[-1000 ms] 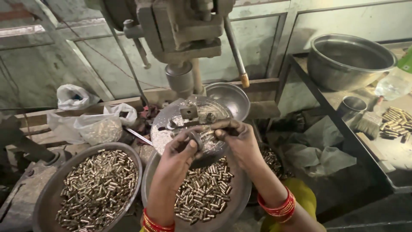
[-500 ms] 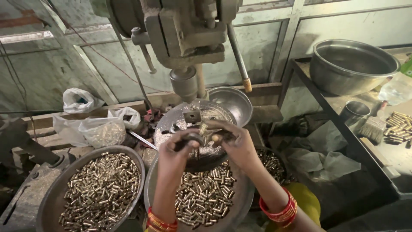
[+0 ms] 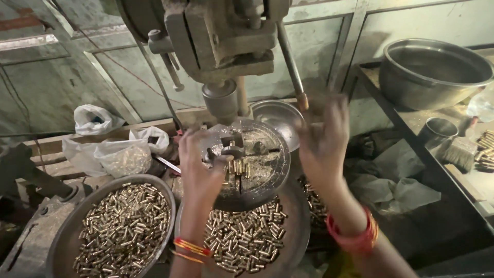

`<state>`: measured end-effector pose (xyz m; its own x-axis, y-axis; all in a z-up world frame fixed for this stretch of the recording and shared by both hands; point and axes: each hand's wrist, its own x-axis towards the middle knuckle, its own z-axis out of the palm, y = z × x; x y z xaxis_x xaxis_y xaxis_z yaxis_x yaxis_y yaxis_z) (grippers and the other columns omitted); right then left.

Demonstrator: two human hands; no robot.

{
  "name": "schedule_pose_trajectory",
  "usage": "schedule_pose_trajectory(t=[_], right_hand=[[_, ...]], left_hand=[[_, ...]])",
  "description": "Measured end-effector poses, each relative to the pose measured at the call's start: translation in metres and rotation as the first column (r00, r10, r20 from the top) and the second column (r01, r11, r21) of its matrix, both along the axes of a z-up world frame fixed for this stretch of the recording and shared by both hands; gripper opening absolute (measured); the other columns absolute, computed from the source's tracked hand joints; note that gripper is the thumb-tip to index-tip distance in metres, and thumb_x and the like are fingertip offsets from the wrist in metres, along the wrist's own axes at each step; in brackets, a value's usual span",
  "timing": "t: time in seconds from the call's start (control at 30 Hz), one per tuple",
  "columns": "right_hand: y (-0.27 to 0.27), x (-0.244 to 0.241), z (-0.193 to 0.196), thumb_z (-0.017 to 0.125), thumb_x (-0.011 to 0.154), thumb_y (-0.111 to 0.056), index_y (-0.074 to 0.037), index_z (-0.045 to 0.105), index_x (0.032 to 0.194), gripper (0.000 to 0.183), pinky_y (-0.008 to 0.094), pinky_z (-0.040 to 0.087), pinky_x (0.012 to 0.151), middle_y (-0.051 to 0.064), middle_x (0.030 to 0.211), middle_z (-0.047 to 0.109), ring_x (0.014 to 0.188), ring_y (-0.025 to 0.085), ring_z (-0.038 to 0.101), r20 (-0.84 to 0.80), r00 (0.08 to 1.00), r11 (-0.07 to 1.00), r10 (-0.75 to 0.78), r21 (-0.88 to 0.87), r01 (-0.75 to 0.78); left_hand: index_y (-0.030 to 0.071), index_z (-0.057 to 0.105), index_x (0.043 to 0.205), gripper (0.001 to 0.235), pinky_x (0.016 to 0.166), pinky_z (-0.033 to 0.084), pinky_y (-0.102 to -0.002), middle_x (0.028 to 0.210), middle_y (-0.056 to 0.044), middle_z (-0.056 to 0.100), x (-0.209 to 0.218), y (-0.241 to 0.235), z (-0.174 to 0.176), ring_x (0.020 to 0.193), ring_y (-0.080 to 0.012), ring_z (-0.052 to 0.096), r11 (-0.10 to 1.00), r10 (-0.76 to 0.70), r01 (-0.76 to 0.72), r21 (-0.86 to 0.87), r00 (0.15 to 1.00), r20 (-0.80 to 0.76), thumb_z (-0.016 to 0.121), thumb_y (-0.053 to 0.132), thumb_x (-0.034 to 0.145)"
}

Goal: The person repeatedly places small brass cylindrical casings into a fixture on a drill press, pulls the machine lever to drill each casing, then removes the drilled casing and drops it into a large tray filled with finished casings, continuing the cycle one casing at a time.

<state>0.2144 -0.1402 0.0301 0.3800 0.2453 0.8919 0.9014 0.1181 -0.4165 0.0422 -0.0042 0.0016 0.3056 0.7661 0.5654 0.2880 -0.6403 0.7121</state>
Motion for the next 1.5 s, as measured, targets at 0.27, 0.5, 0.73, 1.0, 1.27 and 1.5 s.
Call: schedule_pose_trajectory(t=[0.27, 0.5, 0.73, 1.0, 1.27, 1.5], right_hand=[[0.116, 0.095, 0.035, 0.064, 0.094, -0.001, 0.004, 0.063, 0.122, 0.029, 0.036, 0.054, 0.07, 0.02, 0.09, 0.07, 0.08, 0.027, 0.071, 0.126, 0.987, 0.993, 0.099, 0.052, -0.107], [0.213, 0.212, -0.015, 0.058, 0.101, -0.027, 0.001, 0.064, 0.117, 0.033, 0.032, 0.05, 0.076, 0.012, 0.094, 0.057, 0.085, 0.02, 0.054, -0.317, 0.795, 0.835, 0.518, 0.391, -0.388], [0.154, 0.143, -0.014, 0.071, 0.095, -0.009, 0.0, 0.06, 0.122, 0.031, 0.034, 0.057, 0.084, 0.01, 0.103, 0.064, 0.093, 0.017, 0.063, -0.099, 0.953, 0.947, 0.286, 0.181, -0.266], [-0.01, 0.127, -0.236, 0.058, 0.08, 0.006, 0.0, 0.068, 0.12, 0.041, 0.039, 0.058, 0.085, 0.018, 0.111, 0.074, 0.098, 0.026, 0.074, -0.248, 0.91, 0.814, 0.333, -0.411, -0.41], [-0.061, 0.232, -0.635, 0.062, 0.075, -0.005, 0.001, 0.066, 0.094, 0.02, 0.052, 0.047, 0.08, 0.024, 0.095, 0.066, 0.093, 0.046, 0.06, 0.046, 0.991, 0.744, -0.128, -0.656, 0.127], [-0.028, 0.199, -0.538, 0.053, 0.098, -0.006, 0.005, 0.065, 0.103, 0.017, 0.043, 0.051, 0.076, 0.02, 0.099, 0.066, 0.091, 0.034, 0.06, -0.759, 0.627, 0.866, -0.175, -0.422, -0.269]], left_hand=[[0.003, 0.037, 0.147, 0.083, 0.112, 0.042, -0.042, 0.14, -0.019, 0.06, -0.002, 0.035, -0.013, 0.136, -0.0316, 0.054, 0.901, -0.392, 0.399, -0.169, 0.917, 0.074, 0.085, 0.015, 0.079], [0.003, 0.04, 0.146, 0.074, 0.114, 0.047, -0.039, 0.142, -0.017, 0.061, -0.005, 0.036, -0.014, 0.136, -0.0298, 0.059, 0.882, -0.446, 0.457, -0.118, 0.888, 0.111, 0.075, 0.013, 0.081], [0.001, 0.051, 0.137, 0.066, 0.106, 0.047, -0.042, 0.132, -0.019, 0.061, -0.01, 0.015, -0.019, 0.123, -0.0326, 0.061, 0.947, -0.3, 0.291, 0.137, 0.953, 0.051, 0.083, 0.005, 0.08], [0.007, 0.072, 0.119, 0.041, 0.082, 0.054, -0.043, 0.11, -0.018, 0.07, -0.002, -0.018, 0.001, 0.095, -0.0349, 0.069, 0.947, -0.14, 0.159, 0.28, 0.986, -0.086, 0.08, -0.002, 0.08], [0.006, 0.076, 0.108, 0.032, 0.08, 0.054, -0.039, 0.102, -0.014, 0.073, 0.004, -0.01, 0.008, 0.092, -0.0296, 0.07, 0.928, -0.179, 0.209, 0.308, 0.976, -0.123, 0.08, -0.003, 0.077], [0.008, 0.076, 0.108, 0.033, 0.081, 0.056, -0.037, 0.104, -0.013, 0.075, -0.005, -0.013, 0.016, 0.091, -0.0287, 0.072, 0.93, -0.19, 0.221, 0.292, 0.973, -0.132, 0.076, -0.003, 0.077]])
